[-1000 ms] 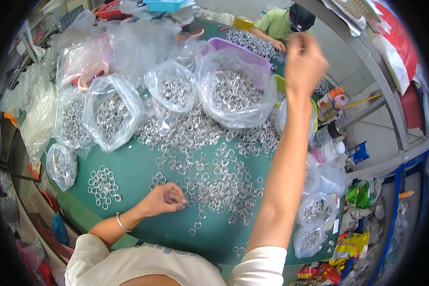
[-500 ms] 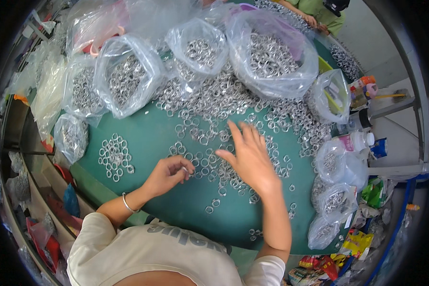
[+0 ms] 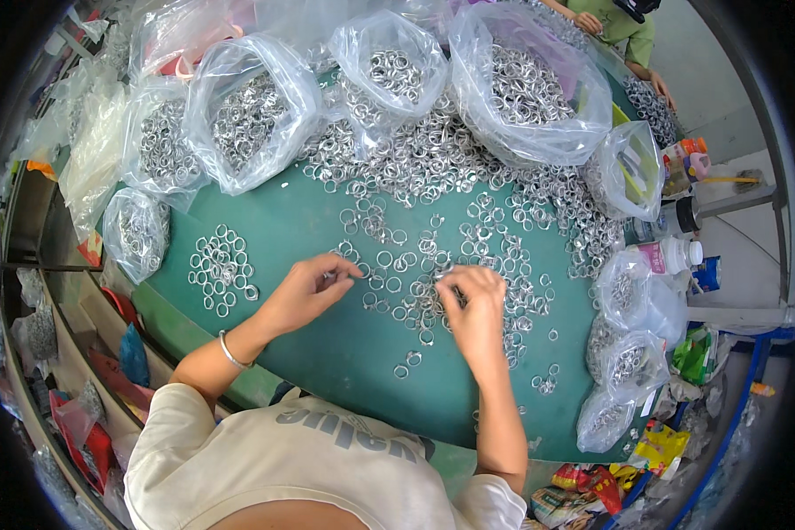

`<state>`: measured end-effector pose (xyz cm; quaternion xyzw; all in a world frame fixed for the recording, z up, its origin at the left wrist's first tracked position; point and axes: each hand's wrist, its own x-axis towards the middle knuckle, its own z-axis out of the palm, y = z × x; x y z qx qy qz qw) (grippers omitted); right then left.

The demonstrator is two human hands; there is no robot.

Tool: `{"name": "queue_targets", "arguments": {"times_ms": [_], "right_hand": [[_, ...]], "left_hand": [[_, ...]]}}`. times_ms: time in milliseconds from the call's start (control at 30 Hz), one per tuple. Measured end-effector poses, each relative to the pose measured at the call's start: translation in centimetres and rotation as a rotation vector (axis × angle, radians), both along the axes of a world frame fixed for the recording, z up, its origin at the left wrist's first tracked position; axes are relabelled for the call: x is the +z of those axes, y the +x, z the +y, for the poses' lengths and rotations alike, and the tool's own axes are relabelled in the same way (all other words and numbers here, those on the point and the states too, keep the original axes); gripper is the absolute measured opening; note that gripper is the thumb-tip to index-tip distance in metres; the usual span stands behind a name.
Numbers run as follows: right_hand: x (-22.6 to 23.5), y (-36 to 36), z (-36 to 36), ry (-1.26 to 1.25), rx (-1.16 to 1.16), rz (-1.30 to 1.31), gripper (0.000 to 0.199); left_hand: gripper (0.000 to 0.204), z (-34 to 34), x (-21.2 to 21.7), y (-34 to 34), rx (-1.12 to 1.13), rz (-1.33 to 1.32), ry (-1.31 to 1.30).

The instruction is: The person sorts small metal rings on a work surface by hand, picking them up from a large pile and organizing them into separate groups or placing them into plastic bags.

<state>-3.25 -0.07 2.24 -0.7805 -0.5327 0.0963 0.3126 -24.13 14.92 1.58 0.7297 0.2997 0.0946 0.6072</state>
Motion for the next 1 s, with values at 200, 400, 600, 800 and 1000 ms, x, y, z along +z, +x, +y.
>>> {"name": "queue_targets", "arguments": {"times_ms": [200,400,600,800,1000], "right_hand": [[0.5,-0.4,3.3,-0.134,-0.018,-0.191,0.029],[-0.9,0.6,3.4,-0.023,-0.053,-0.268,0.033],[-1.5,-1.2,3.8,-0.061,0.133,-0.301,0.023],[-1.9,-0.6,3.0,0.110,0.070,0.240,0.015],[0.9,-2.7,0.9,0.178,-0.165,1.809,0.037]], "left_hand": [[0.023,-0.2,-2.9,5.3,-0.079,-0.052,0.678],[0.021,-0.1,-3.7,5.9,-0.164,0.046,0.792],[0.013,0.7,-1.7,4.2,-0.012,-0.027,-0.102],[0.018,0.9,-1.9,3.1,0.036,-0.158,-0.582],[0.020,0.0,-1.2,2.9,0.031,-0.204,-0.611]]}}
